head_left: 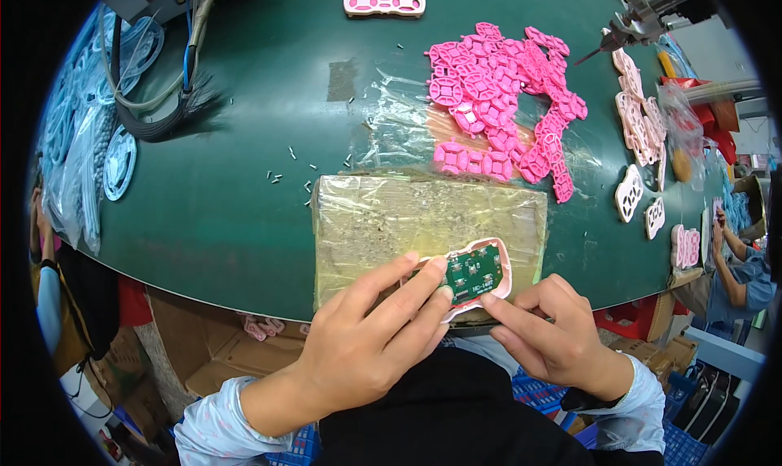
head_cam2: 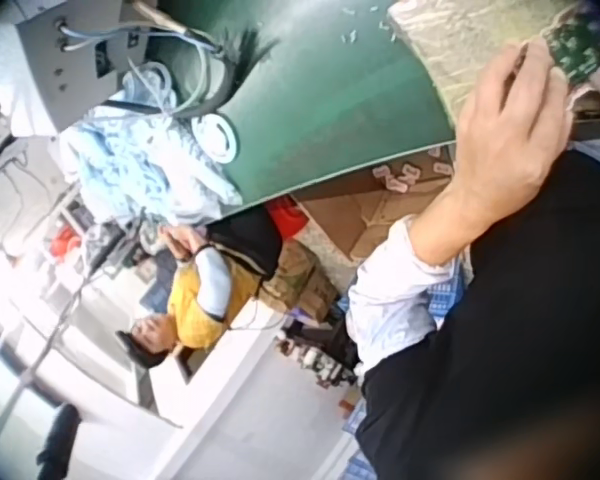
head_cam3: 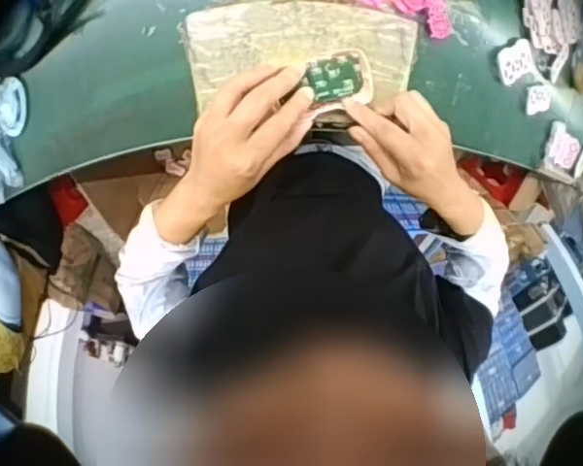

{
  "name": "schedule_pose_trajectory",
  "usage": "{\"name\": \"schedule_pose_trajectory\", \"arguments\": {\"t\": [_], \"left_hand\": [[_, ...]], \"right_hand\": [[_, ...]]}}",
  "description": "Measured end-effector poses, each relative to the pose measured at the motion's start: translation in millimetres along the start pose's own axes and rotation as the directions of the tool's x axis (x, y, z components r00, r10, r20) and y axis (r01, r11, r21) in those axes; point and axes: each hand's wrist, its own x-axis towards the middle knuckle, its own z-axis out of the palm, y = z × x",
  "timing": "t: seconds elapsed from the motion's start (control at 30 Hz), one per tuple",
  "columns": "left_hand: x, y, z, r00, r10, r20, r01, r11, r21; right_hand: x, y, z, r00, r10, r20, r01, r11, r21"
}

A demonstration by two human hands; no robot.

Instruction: The person assembles small electronic devices by inserting green circuit boards into pink plastic housings. They use a pneumatic riveting tool to secure the components and then attach pink plastic covers to complete the assembly. The process is repeated for multiple units on a green workbench.

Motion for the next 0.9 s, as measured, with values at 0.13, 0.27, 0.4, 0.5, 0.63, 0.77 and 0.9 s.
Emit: {"name": "schedule_pose_trajectory", "arguments": {"t": [0.13,0.27,0.4,0.5,0.63,0.77,0.9], "left_hand": [[0.3,0.3,0.0,1.000,0.001,0.007,-0.001,1.000,-0.002],[-0.7,-0.2,0.9,1.000,0.004,0.002,-0.004,1.000,-0.002],[-1.9,-0.7,0.3,1.000,0.001,0.003,-0.001,1.000,-0.003],[-0.9,-1.0,1.6,1.000,0.003,0.003,-0.003,1.000,-0.015],[-1.4,-0.8,1.9,1.000,0.005,-0.001,-0.005,1.000,-0.007],[-2.2,-0.7,2.7,1.000,0.004,-0.012,-0.004,1.000,-0.004],[-3.1,-0.9,2.4,1.000,-0.004,-0.005,0.004,1.000,-0.002]], "right_hand": [[4.7,-5.8,0.7,1.000,0.019,0.025,-0.018,1.000,-0.019],[9.2,3.0,-7.8,0.994,0.008,0.110,-0.011,0.999,0.035],[1.2,-0.9,-9.0,0.999,-0.011,0.050,0.015,0.997,-0.071],[-1.3,-3.7,-6.2,1.000,0.019,0.024,-0.016,0.995,-0.100],[3.0,-4.0,-4.2,0.999,-0.014,0.029,0.017,0.994,-0.108],[5.0,-9.8,-2.4,0.999,-0.013,0.051,0.020,0.991,-0.131],[7.8,-8.9,-8.0,0.996,-0.015,0.089,0.026,0.992,-0.126]]}}
